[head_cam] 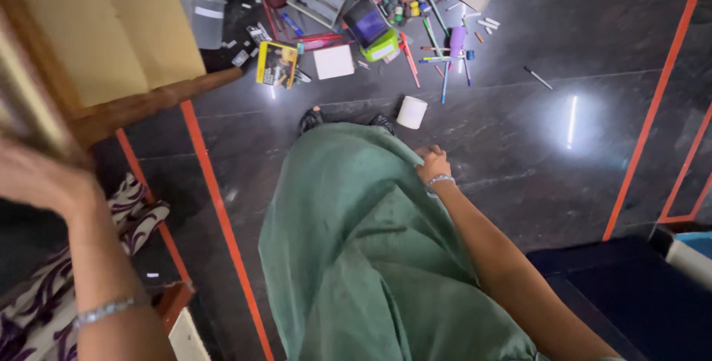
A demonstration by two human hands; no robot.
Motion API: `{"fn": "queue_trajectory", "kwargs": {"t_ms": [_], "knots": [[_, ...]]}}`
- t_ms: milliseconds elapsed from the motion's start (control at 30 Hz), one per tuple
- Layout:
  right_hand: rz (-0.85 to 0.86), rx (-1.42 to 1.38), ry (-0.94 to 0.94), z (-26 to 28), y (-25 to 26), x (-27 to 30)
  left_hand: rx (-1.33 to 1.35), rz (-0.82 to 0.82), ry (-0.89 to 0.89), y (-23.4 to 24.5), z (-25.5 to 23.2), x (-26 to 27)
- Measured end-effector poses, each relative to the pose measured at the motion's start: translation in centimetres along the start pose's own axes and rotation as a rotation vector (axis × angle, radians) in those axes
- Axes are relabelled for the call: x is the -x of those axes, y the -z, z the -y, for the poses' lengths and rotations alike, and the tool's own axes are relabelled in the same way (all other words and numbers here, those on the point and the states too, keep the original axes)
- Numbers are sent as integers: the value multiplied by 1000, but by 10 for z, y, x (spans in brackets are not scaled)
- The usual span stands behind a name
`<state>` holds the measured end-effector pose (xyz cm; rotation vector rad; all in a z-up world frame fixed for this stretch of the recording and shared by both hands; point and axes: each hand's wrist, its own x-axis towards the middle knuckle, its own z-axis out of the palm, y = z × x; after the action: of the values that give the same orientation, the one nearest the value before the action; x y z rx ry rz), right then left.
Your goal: The person sits on the floor and sorts through scattered stationery items, including notebooks, pens, and small boxes. They place a backpack on a nearby table, then pick up and arrange various items into containers and boxes on the floor.
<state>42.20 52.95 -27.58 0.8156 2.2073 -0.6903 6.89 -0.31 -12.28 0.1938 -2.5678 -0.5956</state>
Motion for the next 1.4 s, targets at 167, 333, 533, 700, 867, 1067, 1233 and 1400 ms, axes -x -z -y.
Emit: {"fn": "queue_trajectory", "kwargs": {"t_ms": [167, 333, 533, 700, 867, 1067, 1233, 1400], "knots": [[-32, -88, -107, -76, -25, -37, -94, -150, 209, -52, -11, 130], [-80, -269, -271, -146, -82, -108, 215, 226, 267, -122, -137, 301], [-221, -637, -506, -212, -196, -222, 265, 1196, 142, -265, -157, 449], [-386, -408, -563, -272, -263, -278, 277, 1240, 191, -387, -80, 530], [-601, -440, -285, -259, -284, -317, 153, 1336, 164, -463, -55, 560], [-827, -381, 120, -176, -254, -411, -14, 1470, -195, -524, -85, 547], [-865, -319, 315, -140, -183, -498, -53, 1440, -384, -586, -114, 534], [-743, -612, 381, -151, -173, -508, -17, 1237, -571, -630, -112, 517]]}}
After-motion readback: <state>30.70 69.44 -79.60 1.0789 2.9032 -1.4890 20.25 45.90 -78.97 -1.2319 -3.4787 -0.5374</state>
